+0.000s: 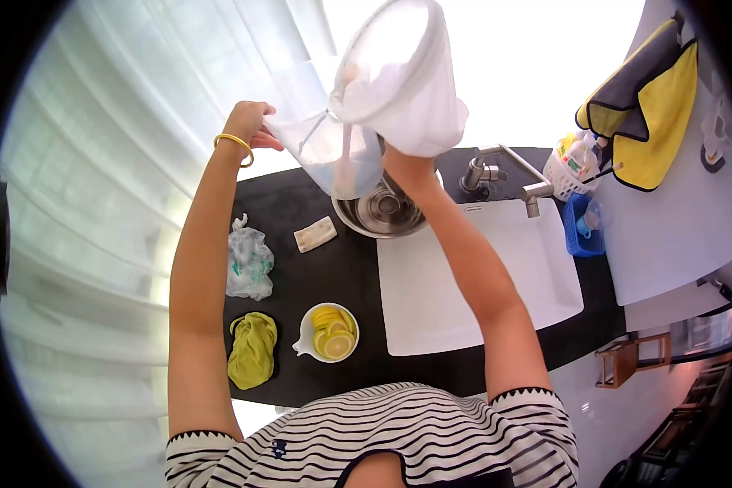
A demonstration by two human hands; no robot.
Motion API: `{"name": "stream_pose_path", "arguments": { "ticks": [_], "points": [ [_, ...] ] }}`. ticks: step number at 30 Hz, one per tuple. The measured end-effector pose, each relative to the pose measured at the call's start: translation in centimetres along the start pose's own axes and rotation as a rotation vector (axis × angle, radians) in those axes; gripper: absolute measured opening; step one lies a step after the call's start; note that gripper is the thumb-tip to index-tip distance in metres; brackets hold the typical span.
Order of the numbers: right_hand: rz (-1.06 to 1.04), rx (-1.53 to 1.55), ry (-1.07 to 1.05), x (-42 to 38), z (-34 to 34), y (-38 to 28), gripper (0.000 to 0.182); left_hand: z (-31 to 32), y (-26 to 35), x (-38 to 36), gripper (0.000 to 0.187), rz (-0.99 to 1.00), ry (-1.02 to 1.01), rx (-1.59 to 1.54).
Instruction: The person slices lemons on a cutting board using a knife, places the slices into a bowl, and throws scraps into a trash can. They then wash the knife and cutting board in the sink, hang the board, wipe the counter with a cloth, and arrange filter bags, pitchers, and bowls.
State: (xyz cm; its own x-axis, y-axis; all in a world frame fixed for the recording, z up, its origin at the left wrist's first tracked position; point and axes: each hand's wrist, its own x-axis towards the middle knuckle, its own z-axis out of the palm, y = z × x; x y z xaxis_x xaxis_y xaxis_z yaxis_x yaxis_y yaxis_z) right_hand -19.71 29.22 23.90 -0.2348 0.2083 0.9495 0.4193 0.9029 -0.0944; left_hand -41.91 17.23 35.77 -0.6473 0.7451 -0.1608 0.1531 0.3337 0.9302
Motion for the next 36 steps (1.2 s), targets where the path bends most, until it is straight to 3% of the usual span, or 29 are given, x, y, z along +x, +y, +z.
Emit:
{"name": "stream_pose_path", "arguments": {
  "ticks": [2, 4, 5, 6, 8, 12, 22, 26, 32, 36],
  "points": [
    [-0.098, -0.180, -0.084, 0.2, -0.7, 1.3, 0.028, -0.4, 0.6, -0.5, 0.040, -0.005, -0.026, -0.022],
    [0.004, -0.260, -0.443, 0.8, -2.0, 2.7, 0.028, -0.6, 1.7, -1.2, 0.040, 0.006, -0.053, -0.045],
    [-0.078, -0.296, -0.455, 1.1, -3.1, 3.3, 0.013, -0.6, 2.3, -1.7, 0.041, 0.023, -0.040, -0.036],
    [-0.082, -0.306, -0.450, 1.3, -4.4, 3.5, 0.013, -0.6, 2.8, -2.0, 0.041, 0.043, -0.028, -0.029],
    [0.180, -0.286, -0.723, 1.0, -7.4, 3.3, 0.010, -0.5, 3.1, -1.9, 0.041, 0.071, -0.041, -0.025],
    [0.109, -0.259, -0.495, -1.5, -13.2, 4.3, 0.009, 0.2, 3.5, -1.8, 0.042, 0.045, -0.076, -0.043],
    [0.514, -0.310, -0.708, -2.3, -28.6, 2.4, 0.008, 5.2, -1.9, 0.8, 0.043, -0.041, -0.236, -0.057],
    [0.656, -0.293, -0.735, -4.0, -30.8, 2.1, 0.009, 7.4, -5.4, 2.1, 0.038, -0.029, -0.195, -0.029],
    [0.639, -0.391, -0.714, -7.2, -30.4, 3.3, 0.011, 8.3, -6.7, 2.3, 0.032, 0.084, -0.275, 0.148],
    [0.631, -0.419, -0.680, -3.9, -31.1, 3.8, 0.012, 6.8, -5.7, 3.6, 0.037, 0.111, -0.368, 0.356]
  ]
}}
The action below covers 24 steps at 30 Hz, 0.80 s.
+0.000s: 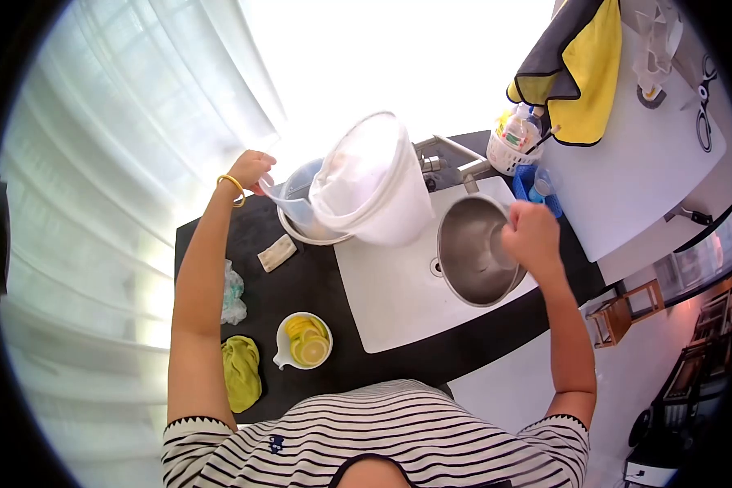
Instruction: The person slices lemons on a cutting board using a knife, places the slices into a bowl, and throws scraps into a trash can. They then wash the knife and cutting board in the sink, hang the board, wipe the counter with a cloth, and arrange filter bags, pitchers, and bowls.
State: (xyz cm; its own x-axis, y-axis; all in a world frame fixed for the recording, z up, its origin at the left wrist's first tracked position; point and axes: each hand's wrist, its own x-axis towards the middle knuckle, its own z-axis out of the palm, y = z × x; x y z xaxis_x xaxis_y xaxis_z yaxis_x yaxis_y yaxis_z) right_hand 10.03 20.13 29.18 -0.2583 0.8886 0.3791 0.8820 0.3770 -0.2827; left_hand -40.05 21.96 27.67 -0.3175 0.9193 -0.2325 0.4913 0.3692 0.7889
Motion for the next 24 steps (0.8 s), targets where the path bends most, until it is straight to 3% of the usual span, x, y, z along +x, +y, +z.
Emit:
{"name": "stream_pose_path", "arguments": {
  "ticks": [3, 6, 8, 10, 11, 14, 16, 19, 22, 24],
  "points": [
    [-0.068, 0.031, 0.087, 2.9, -4.2, -2.1, 0.012, -2.5, -0.2, 0.5, 0.040, -0.017, -0.138, 0.199],
    [-0.185, 0.046, 0.174, 6.7, -7.6, -5.8, 0.015, -4.2, -0.5, 0.2, 0.042, -0.061, -0.212, 0.171],
    [-0.345, -0.032, 0.279, 9.9, -6.6, -7.6, 0.017, -5.0, -1.2, 0.6, 0.040, -0.093, -0.258, 0.114],
    [-0.392, 0.027, 0.232, 12.9, -3.7, -10.2, 0.019, -5.3, -1.3, -0.1, 0.038, -0.115, -0.240, 0.118],
    [-0.458, 0.159, 0.326, 14.3, -0.9, -11.6, 0.017, -5.1, -1.1, -0.5, 0.037, -0.113, -0.216, 0.138],
    [-0.353, 0.043, -0.121, 17.6, 2.7, -16.1, 0.018, -5.2, -1.3, -1.4, 0.036, -0.083, -0.190, 0.141],
    [-0.382, 0.115, -0.089, 18.7, 7.1, -17.9, 0.014, -5.0, -1.3, -1.6, 0.036, -0.075, -0.176, 0.169],
    [-0.406, 0.086, -0.231, 19.0, 11.4, -21.0, 0.010, -4.9, -1.4, -2.0, 0.034, -0.058, -0.125, 0.156],
    [-0.483, 0.140, -0.401, 19.1, 13.3, -23.9, 0.011, -4.3, -1.4, -1.5, 0.032, -0.047, -0.086, 0.152],
    [-0.530, 0.173, -0.386, 20.2, 13.6, -25.0, 0.015, -4.3, -1.3, -0.9, 0.030, -0.069, -0.103, 0.182]
  ]
}}
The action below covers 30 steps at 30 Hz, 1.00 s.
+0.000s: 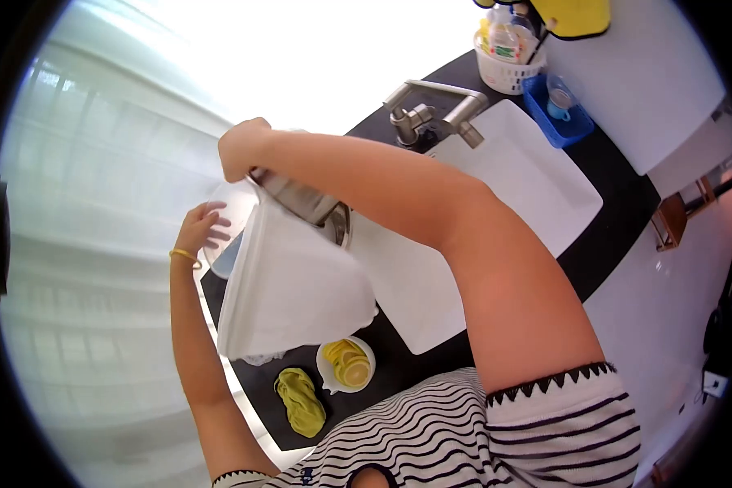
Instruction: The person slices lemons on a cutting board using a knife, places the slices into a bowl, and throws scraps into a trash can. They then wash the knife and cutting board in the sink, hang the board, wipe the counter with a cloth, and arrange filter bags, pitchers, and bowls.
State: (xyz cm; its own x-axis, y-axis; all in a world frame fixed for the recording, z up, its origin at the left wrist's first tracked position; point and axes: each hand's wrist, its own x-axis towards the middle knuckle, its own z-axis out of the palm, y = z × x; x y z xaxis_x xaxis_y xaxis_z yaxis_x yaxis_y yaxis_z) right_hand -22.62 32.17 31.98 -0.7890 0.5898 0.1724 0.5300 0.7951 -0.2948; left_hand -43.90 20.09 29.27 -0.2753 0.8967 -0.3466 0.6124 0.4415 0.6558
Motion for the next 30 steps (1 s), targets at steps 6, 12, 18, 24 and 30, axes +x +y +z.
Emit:
{"name": "stream_pose_path", "arguments": {
  "ticks": [6, 12, 18, 24, 30],
  "points": [
    [-0.128, 0.312, 0.116, 1.4, 3.0, 5.7, 0.035, 0.3, -0.2, 1.5, 0.029, -0.040, 0.016, -0.047],
    [-0.263, 0.795, 0.085, -1.1, 8.6, 9.6, 0.058, 0.9, -2.3, 1.9, 0.024, -0.031, 0.099, -0.125],
    [-0.246, 0.462, 0.164, -6.2, 5.4, 6.1, 0.066, 1.4, -1.6, 0.4, 0.024, -0.057, 0.215, -0.121],
    [0.110, 0.359, -0.004, -5.4, 1.4, 2.8, 0.075, 2.2, -0.9, 0.7, 0.026, -0.043, 0.253, -0.005],
    [-0.048, 0.108, 0.119, -1.4, 3.2, 3.1, 0.047, 2.6, -1.0, 1.2, 0.025, 0.011, 0.328, 0.038]
  ]
}}
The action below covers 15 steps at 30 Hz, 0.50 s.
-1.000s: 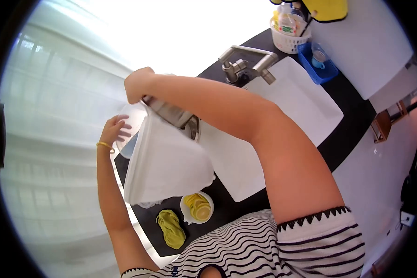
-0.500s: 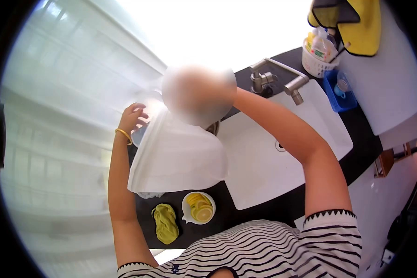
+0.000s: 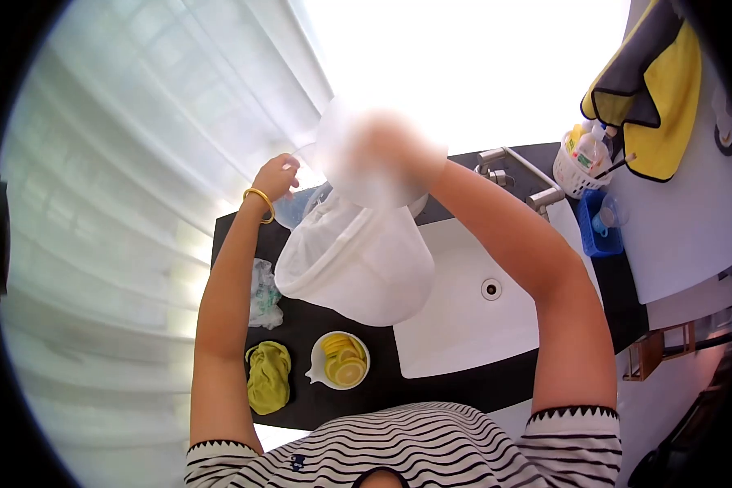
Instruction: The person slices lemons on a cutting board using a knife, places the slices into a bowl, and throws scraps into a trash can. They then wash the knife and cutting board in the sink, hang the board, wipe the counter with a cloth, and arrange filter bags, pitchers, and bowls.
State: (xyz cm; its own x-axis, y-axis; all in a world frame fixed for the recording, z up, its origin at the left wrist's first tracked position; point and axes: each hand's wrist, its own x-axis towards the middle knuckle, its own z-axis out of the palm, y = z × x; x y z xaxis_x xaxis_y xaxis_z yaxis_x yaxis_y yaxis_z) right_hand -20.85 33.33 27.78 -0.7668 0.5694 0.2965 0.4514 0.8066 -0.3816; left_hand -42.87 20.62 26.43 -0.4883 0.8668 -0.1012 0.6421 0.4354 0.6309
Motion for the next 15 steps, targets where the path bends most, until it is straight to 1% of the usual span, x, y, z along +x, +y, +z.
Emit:
{"name": "stream_pose_path", "arguments": {
  "ticks": [2, 4, 5, 6, 8, 9, 11, 13, 15],
  "points": [
    [-0.030, -0.033, 0.063, 1.0, -0.2, -0.8, 0.041, 0.1, 0.1, 0.2, 0.025, 0.007, 0.004, 0.019],
    [0.197, -0.152, -0.245, 1.6, -2.7, -3.7, 0.031, 0.3, -0.2, 0.6, 0.026, 0.040, 0.004, 0.041],
    [0.183, -0.167, -0.250, 1.5, -2.0, -2.7, 0.031, 0.4, -0.3, 0.9, 0.027, 0.072, 0.002, 0.068],
    [0.008, -0.043, -0.103, 0.9, -0.6, -0.3, 0.027, 0.5, -0.4, 1.2, 0.027, 0.064, 0.012, 0.048],
    [-0.178, 0.073, 0.027, 0.2, -0.6, 0.6, 0.024, 1.1, -0.2, 1.8, 0.030, 0.108, 0.010, 0.155],
    [-0.166, 0.053, 0.013, -0.4, -2.1, -0.4, 0.022, 1.0, 0.7, 1.3, 0.031, 0.085, 0.007, 0.187],
    [-0.124, -0.053, 0.056, -1.4, -4.5, -1.3, 0.019, 0.9, 1.3, 0.8, 0.031, 0.068, -0.002, 0.200],
    [0.009, -0.154, 0.189, -1.2, -6.1, 0.5, 0.019, 1.1, 1.1, 1.3, 0.031, 0.061, -0.006, 0.222],
    [0.042, -0.182, 0.483, 1.5, -7.8, 7.2, 0.020, 2.0, -0.9, 3.1, 0.028, 0.148, 0.025, 0.250]
  ]
}}
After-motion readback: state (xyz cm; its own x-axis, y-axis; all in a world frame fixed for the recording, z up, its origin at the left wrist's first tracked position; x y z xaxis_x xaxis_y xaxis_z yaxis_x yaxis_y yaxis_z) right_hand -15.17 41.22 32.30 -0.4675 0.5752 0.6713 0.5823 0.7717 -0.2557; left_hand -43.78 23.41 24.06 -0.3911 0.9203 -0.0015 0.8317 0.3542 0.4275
